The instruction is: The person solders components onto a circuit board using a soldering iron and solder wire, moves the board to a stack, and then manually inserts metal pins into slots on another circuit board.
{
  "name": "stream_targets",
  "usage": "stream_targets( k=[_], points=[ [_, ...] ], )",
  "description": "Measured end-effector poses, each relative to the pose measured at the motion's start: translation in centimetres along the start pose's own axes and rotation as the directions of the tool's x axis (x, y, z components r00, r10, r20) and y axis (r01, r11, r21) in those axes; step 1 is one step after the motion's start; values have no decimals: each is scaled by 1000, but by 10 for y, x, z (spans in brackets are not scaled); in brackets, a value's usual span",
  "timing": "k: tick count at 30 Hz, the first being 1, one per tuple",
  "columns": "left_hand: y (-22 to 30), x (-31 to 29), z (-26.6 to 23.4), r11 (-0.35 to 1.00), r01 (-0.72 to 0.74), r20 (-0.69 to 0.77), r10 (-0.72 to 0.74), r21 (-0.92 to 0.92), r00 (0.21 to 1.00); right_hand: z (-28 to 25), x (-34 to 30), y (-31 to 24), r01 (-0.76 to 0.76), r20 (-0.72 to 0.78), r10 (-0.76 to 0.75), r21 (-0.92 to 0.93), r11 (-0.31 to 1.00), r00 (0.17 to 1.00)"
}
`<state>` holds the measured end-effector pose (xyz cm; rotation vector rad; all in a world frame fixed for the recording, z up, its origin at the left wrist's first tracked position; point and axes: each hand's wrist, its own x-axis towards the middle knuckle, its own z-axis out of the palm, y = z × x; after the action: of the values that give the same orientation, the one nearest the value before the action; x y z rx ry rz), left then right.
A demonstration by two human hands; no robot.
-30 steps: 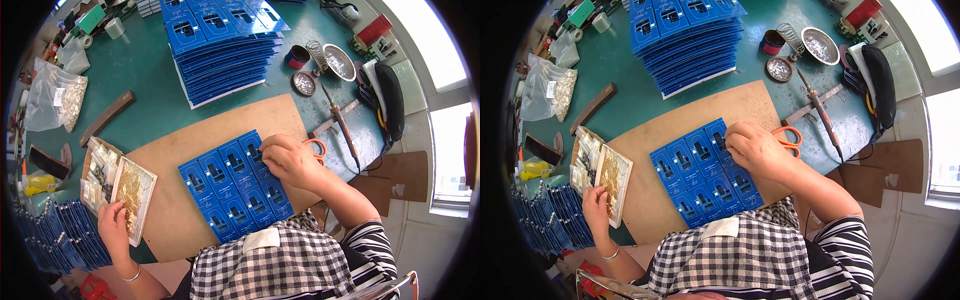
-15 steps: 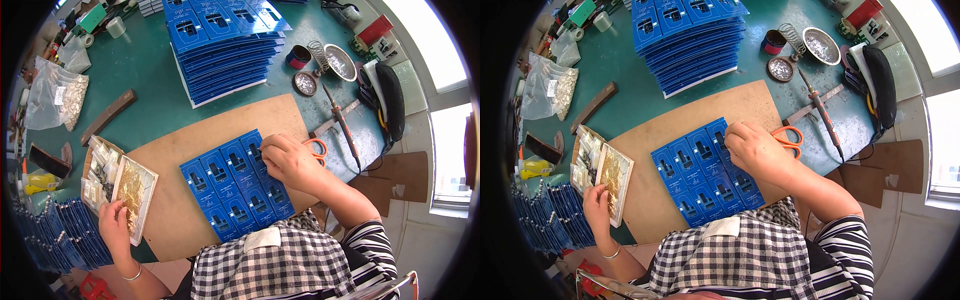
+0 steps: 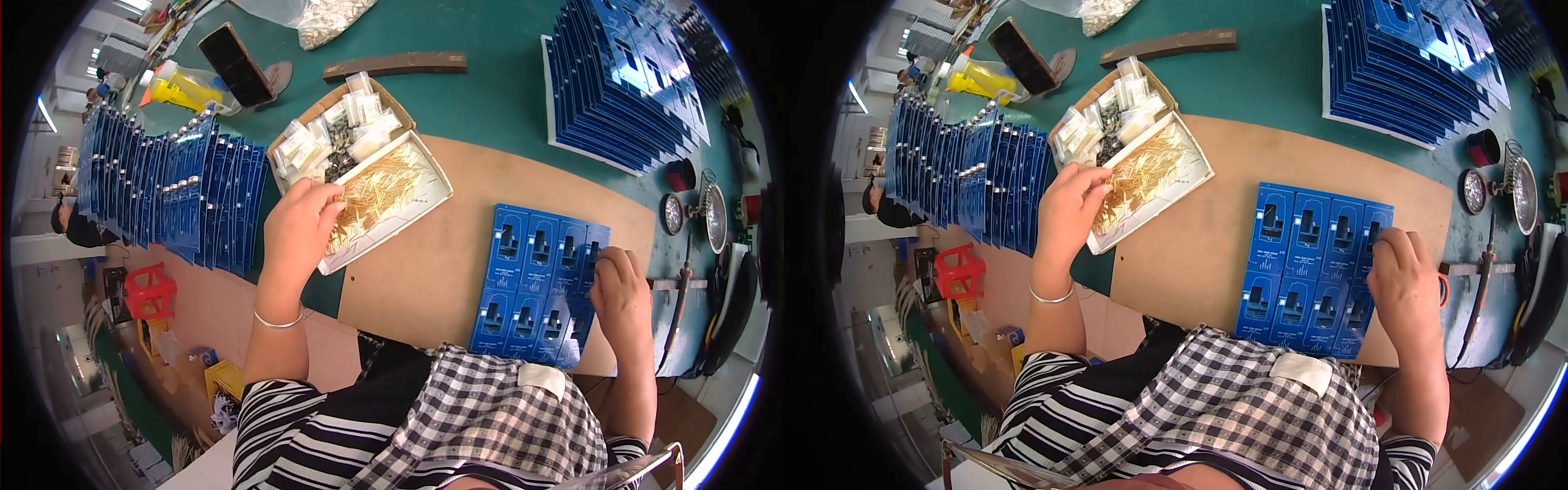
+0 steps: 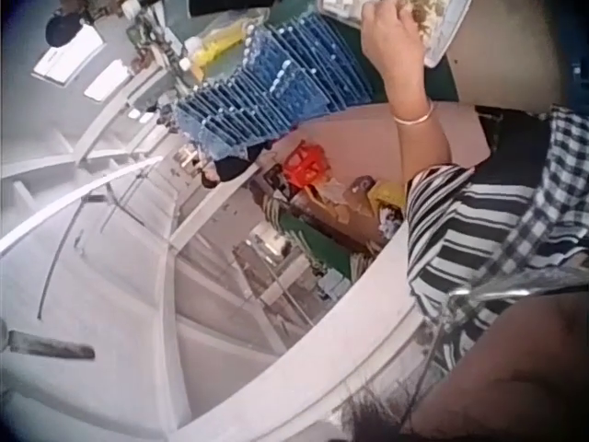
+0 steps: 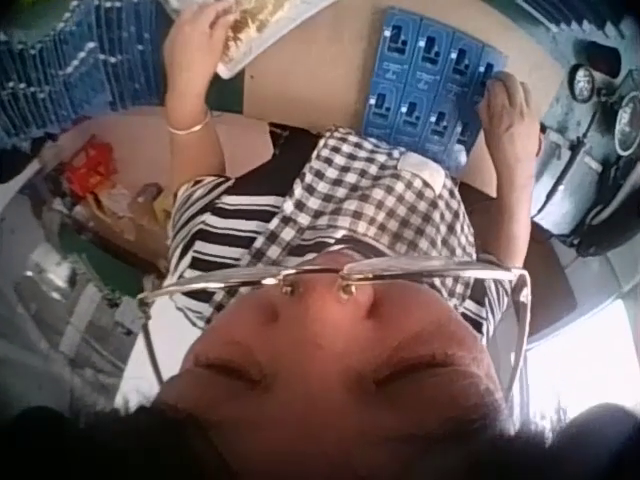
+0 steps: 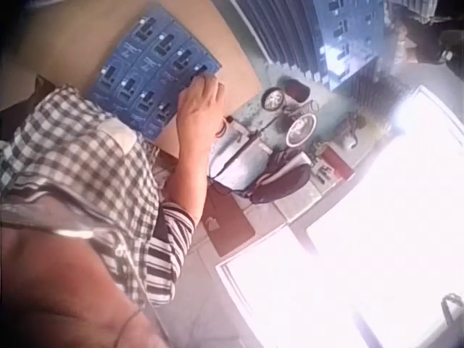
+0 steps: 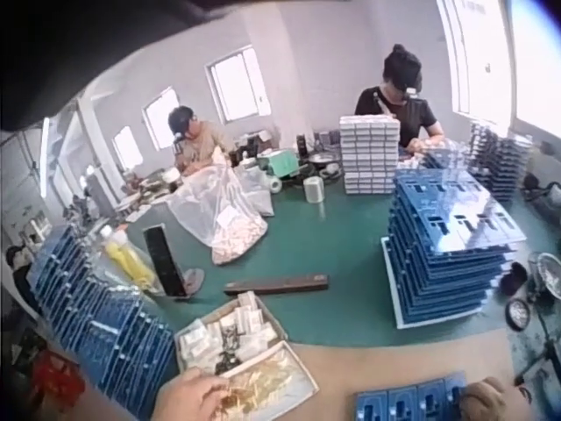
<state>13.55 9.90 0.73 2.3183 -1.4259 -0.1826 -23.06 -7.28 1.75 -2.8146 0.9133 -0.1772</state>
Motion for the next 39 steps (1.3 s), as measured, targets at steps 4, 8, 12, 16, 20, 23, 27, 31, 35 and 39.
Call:
stream_targets(
  k=[4, 8, 12, 16, 20, 23, 27, 31, 35, 39],
  points=[
    [-14, -5, -7, 997, -71, -20, 72, 34, 997, -6, 7, 1, -1, 29, -3, 139, 990, 1000],
    [-28, -14, -6, 996, -63, 12, 62, 63, 998, 4, 11, 12, 82, 26, -88, 169, 982, 996],
    [-24, -6, -2, 999, -33, 81, 33, -1, 996, 1, 3, 11, -14, 29, 8, 192, 981, 1000],
    [-19, -3, -1, 999, -47, 86, 45, 21, 995, 0, 2, 11, -27, 27, 22, 187, 982, 999],
    [-17, -3, 2, 999, -34, 78, 33, 18, 996, 0, 3, 10, -16, 36, 10, 166, 986, 999],
    [-19, -2, 4, 997, -77, 29, 77, 2, 997, -1, 5, 10, -11, 31, 6, 162, 987, 1000],
    [-17, -1, 7, 996, -88, -14, 87, -17, 996, -3, 5, 9, -21, 42, 15, 156, 988, 999],
    [-17, 2, 5, 999, -32, 38, 33, -39, 999, -4, 6, 7, 3, 48, -9, 124, 992, 999],
    [-23, -10, -9, 998, -62, 24, 62, 15, 998, -3, 12, 4, 65, 94, -73, 90, 994, 993],
    [-16, 2, 1, 996, -91, -55, 90, -16, 994, -2, -6, 8, 122, -29, -124, -61, 991, 992]
  ],
)
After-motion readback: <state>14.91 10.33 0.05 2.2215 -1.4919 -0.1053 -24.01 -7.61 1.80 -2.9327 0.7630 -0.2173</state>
